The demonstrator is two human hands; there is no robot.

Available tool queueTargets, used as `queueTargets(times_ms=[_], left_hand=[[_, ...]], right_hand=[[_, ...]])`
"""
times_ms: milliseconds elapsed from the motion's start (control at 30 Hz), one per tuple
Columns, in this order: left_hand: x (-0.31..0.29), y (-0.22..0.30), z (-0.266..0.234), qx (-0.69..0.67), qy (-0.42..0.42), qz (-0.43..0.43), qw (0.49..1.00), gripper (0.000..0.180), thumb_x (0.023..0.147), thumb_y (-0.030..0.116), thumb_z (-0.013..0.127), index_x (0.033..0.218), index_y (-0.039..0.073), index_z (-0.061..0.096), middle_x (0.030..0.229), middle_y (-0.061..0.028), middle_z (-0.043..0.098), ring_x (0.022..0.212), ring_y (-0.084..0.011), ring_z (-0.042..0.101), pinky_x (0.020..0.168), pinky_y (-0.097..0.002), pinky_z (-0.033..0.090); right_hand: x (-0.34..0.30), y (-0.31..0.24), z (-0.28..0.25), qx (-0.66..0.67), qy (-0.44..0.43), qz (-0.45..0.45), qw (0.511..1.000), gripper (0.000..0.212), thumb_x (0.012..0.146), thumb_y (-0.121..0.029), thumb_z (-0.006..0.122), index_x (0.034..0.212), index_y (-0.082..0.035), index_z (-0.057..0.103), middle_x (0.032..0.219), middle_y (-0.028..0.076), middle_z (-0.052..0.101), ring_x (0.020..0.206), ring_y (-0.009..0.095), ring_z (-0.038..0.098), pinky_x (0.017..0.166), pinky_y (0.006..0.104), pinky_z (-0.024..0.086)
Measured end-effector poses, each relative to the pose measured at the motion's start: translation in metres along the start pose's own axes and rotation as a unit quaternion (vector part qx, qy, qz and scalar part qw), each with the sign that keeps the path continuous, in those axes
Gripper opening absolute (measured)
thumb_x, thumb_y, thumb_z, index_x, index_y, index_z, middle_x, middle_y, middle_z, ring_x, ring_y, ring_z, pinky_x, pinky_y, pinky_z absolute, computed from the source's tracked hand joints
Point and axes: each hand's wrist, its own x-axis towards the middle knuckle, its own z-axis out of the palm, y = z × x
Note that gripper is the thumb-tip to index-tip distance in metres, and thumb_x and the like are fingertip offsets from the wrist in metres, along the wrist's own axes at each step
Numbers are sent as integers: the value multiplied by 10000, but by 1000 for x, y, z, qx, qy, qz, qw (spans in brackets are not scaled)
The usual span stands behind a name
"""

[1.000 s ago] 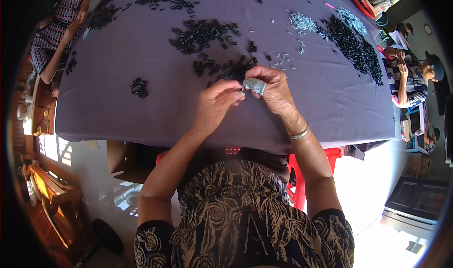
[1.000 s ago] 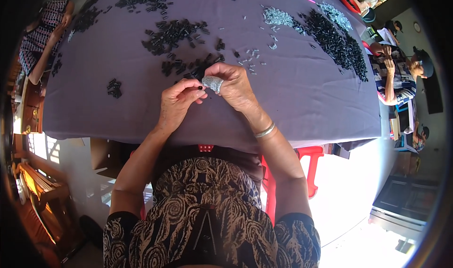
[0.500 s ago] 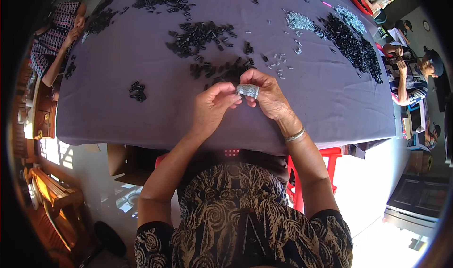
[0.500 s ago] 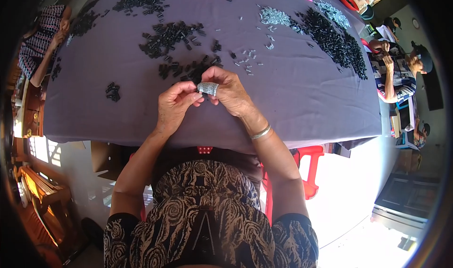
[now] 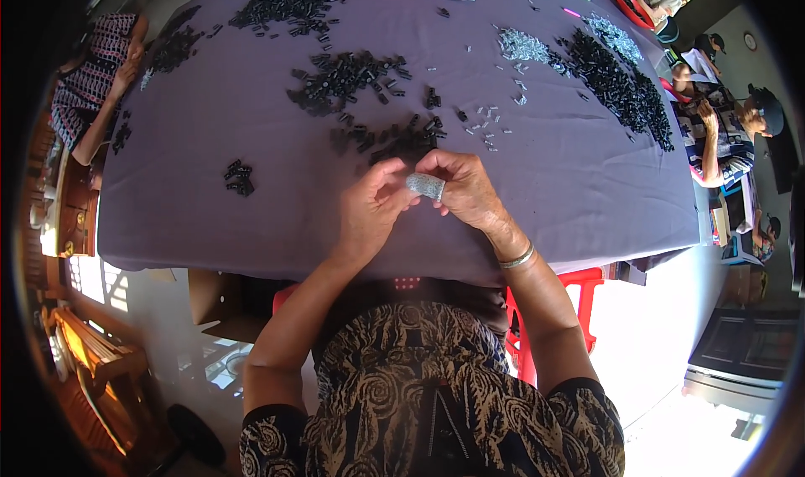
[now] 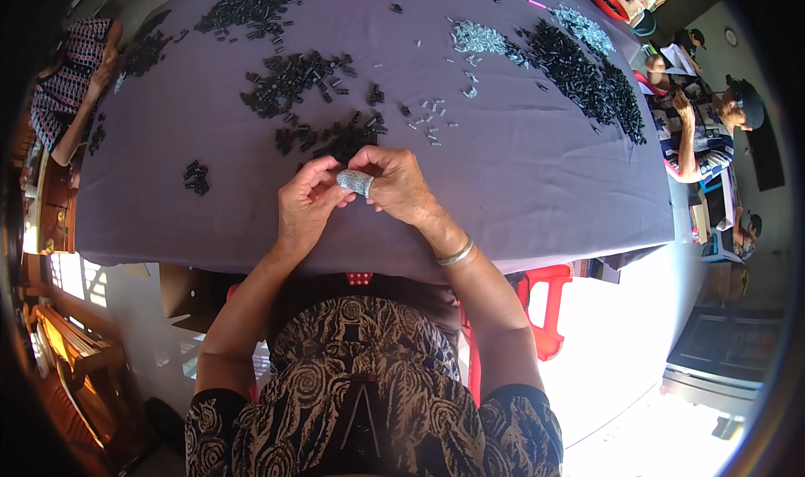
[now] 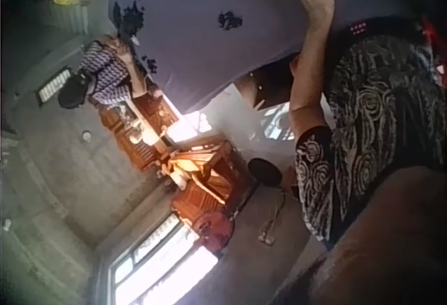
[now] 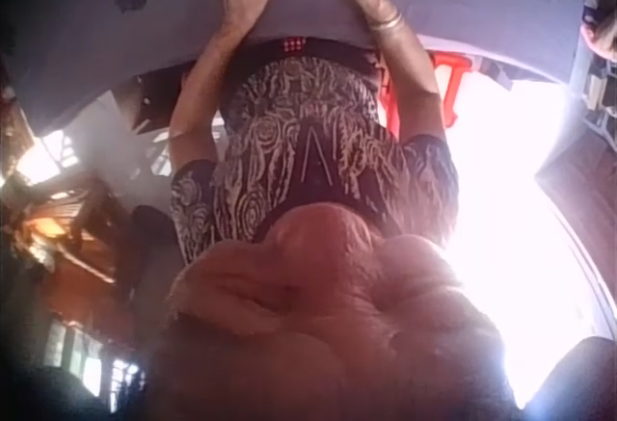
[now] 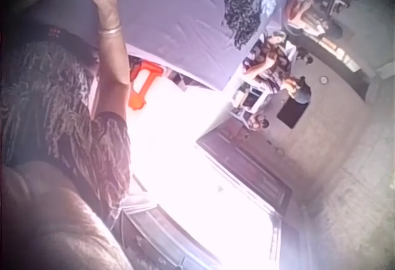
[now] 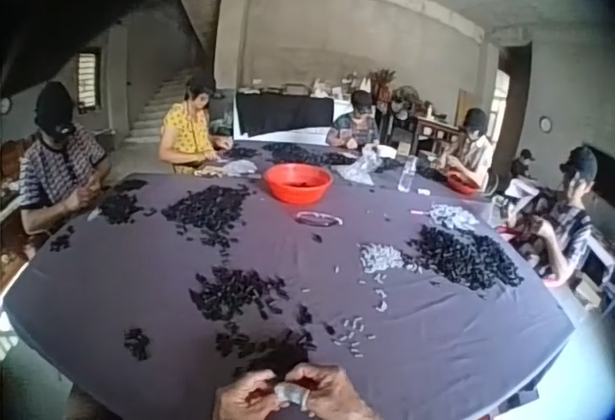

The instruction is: Manually inserting small plastic pieces into a silver mesh sleeve to assemble components.

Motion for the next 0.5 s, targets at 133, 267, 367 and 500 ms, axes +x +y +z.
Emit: queueTargets(times_ms=[133,267,367,500], left_hand=[[-3,-1,-2,15,2,-11,1000,282,835,-17,631,1108,-39,565,876,-93,658,776,-120,643,659,-230,523],[-4,-1,0,2,-9,31,999,267,819,-39,643,1079,-47,584,888,-93,665,796,-115,639,686,-235,531],[-3,-2,1,11,-13,40,999,272,811,-41,652,1075,-49,587,895,-89,664,797,-106,631,698,-232,527],[-2,2,-2,38,-29,46,998,259,813,-60,637,1069,-31,605,908,-72,651,801,-111,637,675,-217,521]], right_hand=[[1,-1,4,3,48,33,998,161,799,-157,722,840,-20,645,645,5,615,524,31,530,409,177,414],[-1,-4,4,13,60,67,996,166,798,-167,725,823,-18,655,629,3,605,498,29,518,390,179,405],[-2,-3,6,5,80,63,995,167,795,-168,729,800,-16,659,612,1,599,481,26,509,387,179,401],[-2,-3,7,1,84,49,995,167,793,-169,732,794,-18,661,600,-2,594,470,22,499,382,178,391]])
